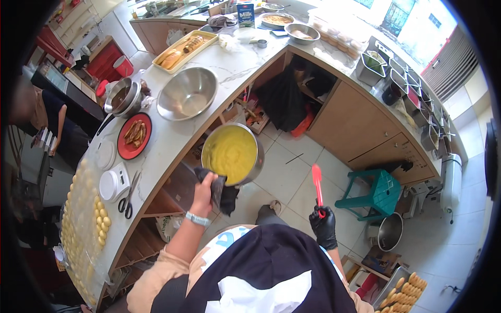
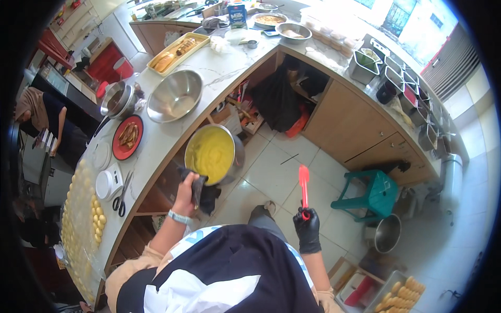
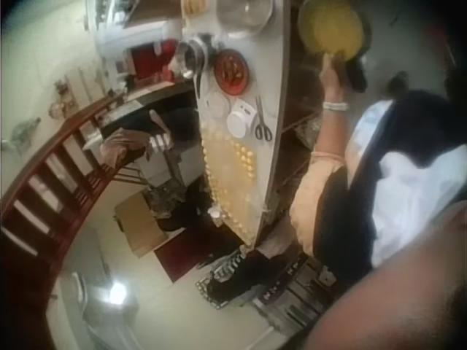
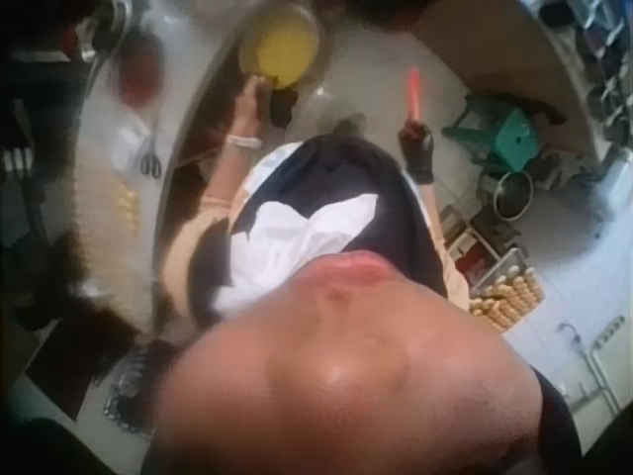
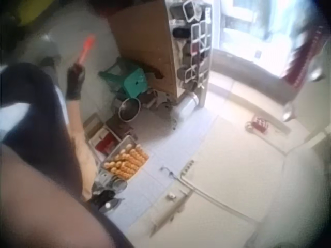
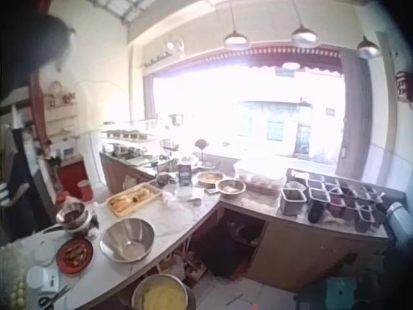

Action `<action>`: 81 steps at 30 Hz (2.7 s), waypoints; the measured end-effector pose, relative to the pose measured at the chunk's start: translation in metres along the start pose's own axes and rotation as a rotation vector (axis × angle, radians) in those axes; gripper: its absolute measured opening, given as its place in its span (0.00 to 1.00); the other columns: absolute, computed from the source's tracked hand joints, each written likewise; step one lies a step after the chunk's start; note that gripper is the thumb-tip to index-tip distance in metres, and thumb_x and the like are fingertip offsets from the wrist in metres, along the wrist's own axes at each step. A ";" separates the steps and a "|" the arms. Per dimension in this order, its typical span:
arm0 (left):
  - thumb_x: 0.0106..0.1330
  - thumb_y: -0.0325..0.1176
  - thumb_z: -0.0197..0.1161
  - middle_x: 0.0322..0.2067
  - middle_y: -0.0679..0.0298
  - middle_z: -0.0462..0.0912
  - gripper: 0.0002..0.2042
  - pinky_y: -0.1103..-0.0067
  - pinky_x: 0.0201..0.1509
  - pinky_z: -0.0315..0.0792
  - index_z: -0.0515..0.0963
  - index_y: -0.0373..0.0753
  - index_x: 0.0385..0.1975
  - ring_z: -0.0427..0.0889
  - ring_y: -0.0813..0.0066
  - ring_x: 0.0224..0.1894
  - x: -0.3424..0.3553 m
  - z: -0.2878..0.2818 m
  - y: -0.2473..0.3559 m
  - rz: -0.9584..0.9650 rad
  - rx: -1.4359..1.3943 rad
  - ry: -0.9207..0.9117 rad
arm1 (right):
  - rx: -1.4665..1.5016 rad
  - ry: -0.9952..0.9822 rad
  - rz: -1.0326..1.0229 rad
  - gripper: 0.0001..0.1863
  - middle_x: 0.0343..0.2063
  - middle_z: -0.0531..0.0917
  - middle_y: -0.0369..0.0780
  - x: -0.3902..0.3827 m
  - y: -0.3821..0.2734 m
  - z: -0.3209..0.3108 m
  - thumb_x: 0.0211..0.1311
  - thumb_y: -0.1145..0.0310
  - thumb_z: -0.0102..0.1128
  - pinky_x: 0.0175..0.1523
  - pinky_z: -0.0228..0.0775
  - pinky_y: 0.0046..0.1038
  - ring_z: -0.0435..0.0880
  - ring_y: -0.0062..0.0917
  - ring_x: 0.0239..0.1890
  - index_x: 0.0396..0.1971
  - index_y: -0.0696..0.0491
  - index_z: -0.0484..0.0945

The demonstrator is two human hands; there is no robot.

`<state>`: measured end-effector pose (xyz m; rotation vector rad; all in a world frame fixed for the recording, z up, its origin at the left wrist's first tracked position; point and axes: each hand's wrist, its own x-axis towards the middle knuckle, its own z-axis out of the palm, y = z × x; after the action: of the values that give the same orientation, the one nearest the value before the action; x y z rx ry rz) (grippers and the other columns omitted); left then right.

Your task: The person scrapes yellow pastry filling from a small pot into a metal bowl using a spatula, then transfers a different green filling from another pot into the same bowl, and finally retrieves a container of seeds from a counter.

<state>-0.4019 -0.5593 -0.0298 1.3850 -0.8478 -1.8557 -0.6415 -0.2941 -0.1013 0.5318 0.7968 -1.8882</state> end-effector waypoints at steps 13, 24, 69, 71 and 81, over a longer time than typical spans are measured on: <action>0.59 0.39 0.50 0.23 0.67 0.77 0.10 0.81 0.33 0.72 0.72 0.41 0.22 0.76 0.76 0.25 0.201 0.185 0.075 0.071 -0.353 -0.134 | 0.017 -0.029 -0.279 0.05 0.20 0.71 0.39 0.115 -0.124 0.084 0.53 0.71 0.45 0.27 0.64 0.23 0.68 0.23 0.19 0.27 0.57 0.66; 0.50 0.42 0.61 0.24 0.66 0.75 0.14 0.81 0.25 0.73 0.72 0.38 0.29 0.76 0.77 0.23 0.263 0.216 0.122 0.147 -0.339 0.211 | -0.092 -0.108 -0.026 0.19 0.19 0.68 0.36 0.211 -0.119 0.176 0.54 0.69 0.43 0.27 0.60 0.23 0.67 0.20 0.18 0.47 0.56 0.62; 0.48 0.68 0.46 0.21 0.69 0.74 0.31 0.88 0.09 0.47 0.71 0.42 0.33 0.58 0.85 0.09 0.031 0.243 -0.069 0.094 -0.752 0.139 | -1.161 -0.613 0.308 0.18 0.21 0.71 0.33 0.237 -0.204 0.191 0.55 0.65 0.42 0.29 0.62 0.17 0.70 0.16 0.22 0.43 0.60 0.68; 0.50 0.64 0.50 0.24 0.68 0.75 0.29 0.88 0.09 0.51 0.70 0.42 0.36 0.63 0.83 0.11 0.018 0.218 -0.083 0.035 -0.701 0.050 | -1.108 -0.603 0.264 0.18 0.21 0.71 0.34 0.225 -0.195 0.178 0.55 0.66 0.42 0.29 0.62 0.17 0.70 0.17 0.22 0.43 0.60 0.68; 0.56 0.44 0.52 0.22 0.70 0.78 0.12 0.88 0.11 0.61 0.73 0.41 0.30 0.72 0.84 0.15 0.015 0.194 -0.096 -0.214 -0.471 -0.056 | -0.970 -0.391 0.246 0.18 0.22 0.72 0.35 0.140 -0.181 0.089 0.54 0.66 0.45 0.30 0.63 0.19 0.70 0.19 0.22 0.43 0.60 0.68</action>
<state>-0.6046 -0.4958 -0.0712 1.1588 -0.2609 -2.0918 -0.8663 -0.3903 -0.0794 -0.3252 1.1789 -1.1241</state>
